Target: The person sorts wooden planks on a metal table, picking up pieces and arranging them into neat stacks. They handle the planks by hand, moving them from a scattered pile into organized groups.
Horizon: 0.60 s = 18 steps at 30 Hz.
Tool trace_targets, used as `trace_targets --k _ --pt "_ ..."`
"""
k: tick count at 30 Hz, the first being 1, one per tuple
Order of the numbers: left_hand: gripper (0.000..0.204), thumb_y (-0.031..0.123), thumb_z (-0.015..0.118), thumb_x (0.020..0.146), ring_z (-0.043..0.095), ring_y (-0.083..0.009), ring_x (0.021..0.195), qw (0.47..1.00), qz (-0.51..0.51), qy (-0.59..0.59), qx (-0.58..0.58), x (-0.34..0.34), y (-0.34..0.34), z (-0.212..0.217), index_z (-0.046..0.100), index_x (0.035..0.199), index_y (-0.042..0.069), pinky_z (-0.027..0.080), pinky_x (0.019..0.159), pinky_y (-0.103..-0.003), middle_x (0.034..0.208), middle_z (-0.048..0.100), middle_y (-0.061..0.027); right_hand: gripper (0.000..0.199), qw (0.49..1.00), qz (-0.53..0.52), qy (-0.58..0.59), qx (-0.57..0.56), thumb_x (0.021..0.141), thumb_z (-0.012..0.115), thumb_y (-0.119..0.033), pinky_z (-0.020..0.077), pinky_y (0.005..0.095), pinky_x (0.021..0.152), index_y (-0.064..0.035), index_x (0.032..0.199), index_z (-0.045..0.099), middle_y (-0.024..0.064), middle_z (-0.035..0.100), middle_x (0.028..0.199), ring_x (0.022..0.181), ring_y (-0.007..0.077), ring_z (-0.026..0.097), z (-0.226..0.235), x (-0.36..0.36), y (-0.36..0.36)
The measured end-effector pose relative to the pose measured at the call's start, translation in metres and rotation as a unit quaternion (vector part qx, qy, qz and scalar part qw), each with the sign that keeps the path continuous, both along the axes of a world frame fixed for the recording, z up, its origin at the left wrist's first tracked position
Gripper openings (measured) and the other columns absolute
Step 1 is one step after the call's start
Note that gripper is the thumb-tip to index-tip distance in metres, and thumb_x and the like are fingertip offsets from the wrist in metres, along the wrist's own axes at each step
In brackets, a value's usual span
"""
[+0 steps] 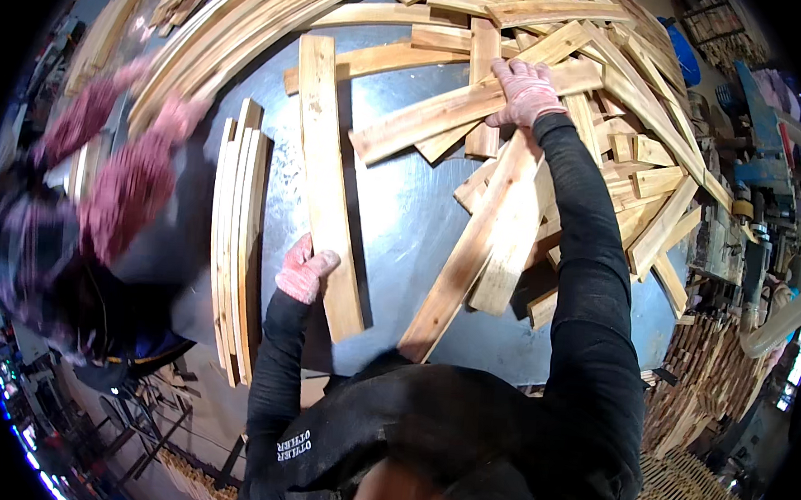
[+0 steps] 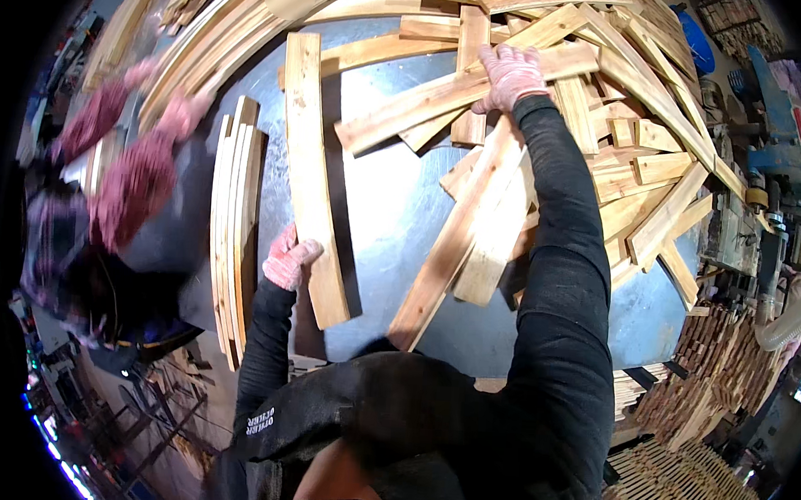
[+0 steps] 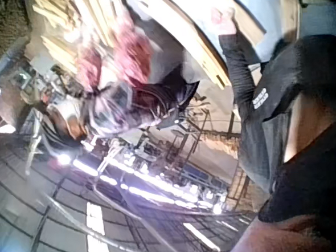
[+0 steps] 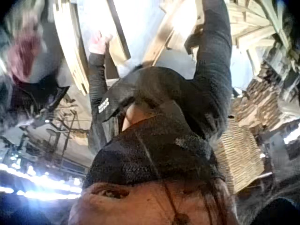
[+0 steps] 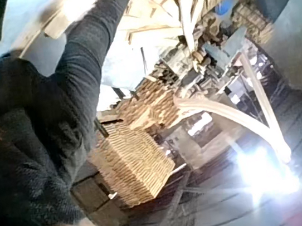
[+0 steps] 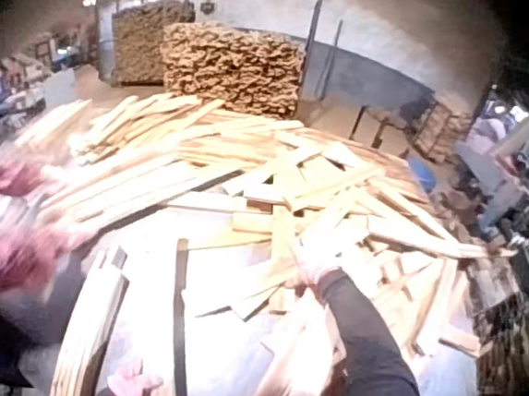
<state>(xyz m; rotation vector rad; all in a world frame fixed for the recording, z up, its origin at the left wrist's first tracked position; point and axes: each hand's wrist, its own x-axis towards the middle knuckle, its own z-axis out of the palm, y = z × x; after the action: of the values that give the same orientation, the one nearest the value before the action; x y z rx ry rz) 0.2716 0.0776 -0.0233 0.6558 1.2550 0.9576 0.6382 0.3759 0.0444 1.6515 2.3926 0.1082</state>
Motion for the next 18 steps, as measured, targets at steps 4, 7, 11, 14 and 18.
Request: trace_targets --k 4,7,11,14,18 --pt "0.047 0.010 0.060 0.083 0.060 -0.0118 0.085 0.997 0.055 0.044 -0.036 0.001 0.006 0.009 0.055 0.129 -0.002 0.049 0.080 -0.026 0.100 0.065 -0.0029 0.080 0.991 0.111 -0.041 -0.069 0.071 0.078 -0.022 0.0356 0.0448 0.106 -0.0077 0.141 0.043 0.0166 0.057 0.127 0.124 0.0331 0.051 -0.009 0.000 -0.005" --pt "0.047 0.013 0.060 0.084 0.060 -0.0115 0.082 0.998 0.031 0.044 0.020 -0.018 0.010 -0.004 0.055 0.128 -0.003 0.049 0.078 -0.026 0.095 0.064 -0.0030 0.073 0.977 0.168 -0.035 -0.125 0.074 0.069 -0.006 0.0354 0.0438 0.108 -0.0078 0.142 0.042 0.0155 0.058 0.126 0.124 0.0328 0.052 -0.007 0.017 -0.060" --pt "0.040 0.006 0.056 0.088 0.060 -0.0100 0.082 0.998 0.011 0.034 0.057 -0.028 0.029 -0.003 0.056 0.127 -0.003 0.049 0.077 -0.025 0.097 0.066 -0.0037 0.087 0.943 0.219 -0.128 -0.216 0.074 0.078 -0.028 0.0338 0.0429 0.113 -0.0074 0.147 0.035 0.0184 0.050 0.140 0.132 0.0365 0.047 0.013 0.016 -0.105" --pt "0.040 0.005 0.056 0.088 0.062 -0.0110 0.085 0.998 0.011 0.005 0.059 -0.019 0.047 0.011 0.056 0.127 -0.003 0.051 0.078 -0.026 0.100 0.067 -0.0045 0.094 0.895 0.004 0.083 -0.437 0.078 0.072 -0.051 0.0418 0.0418 0.107 -0.0030 0.148 0.031 0.0227 0.057 0.131 0.124 0.0374 0.054 0.033 -0.008 -0.075" --pt "0.041 -0.002 0.060 0.085 0.064 -0.0134 0.085 0.998 0.056 0.014 0.040 -0.007 0.045 -0.038 0.057 0.127 -0.003 0.053 0.077 -0.027 0.105 0.067 -0.0056 0.099 0.945 -0.204 0.253 -0.034 0.078 0.067 -0.058 0.0422 0.0472 0.100 0.0019 0.146 0.029 0.0351 0.041 0.139 0.129 0.0384 0.047 0.004 -0.087 -0.082"
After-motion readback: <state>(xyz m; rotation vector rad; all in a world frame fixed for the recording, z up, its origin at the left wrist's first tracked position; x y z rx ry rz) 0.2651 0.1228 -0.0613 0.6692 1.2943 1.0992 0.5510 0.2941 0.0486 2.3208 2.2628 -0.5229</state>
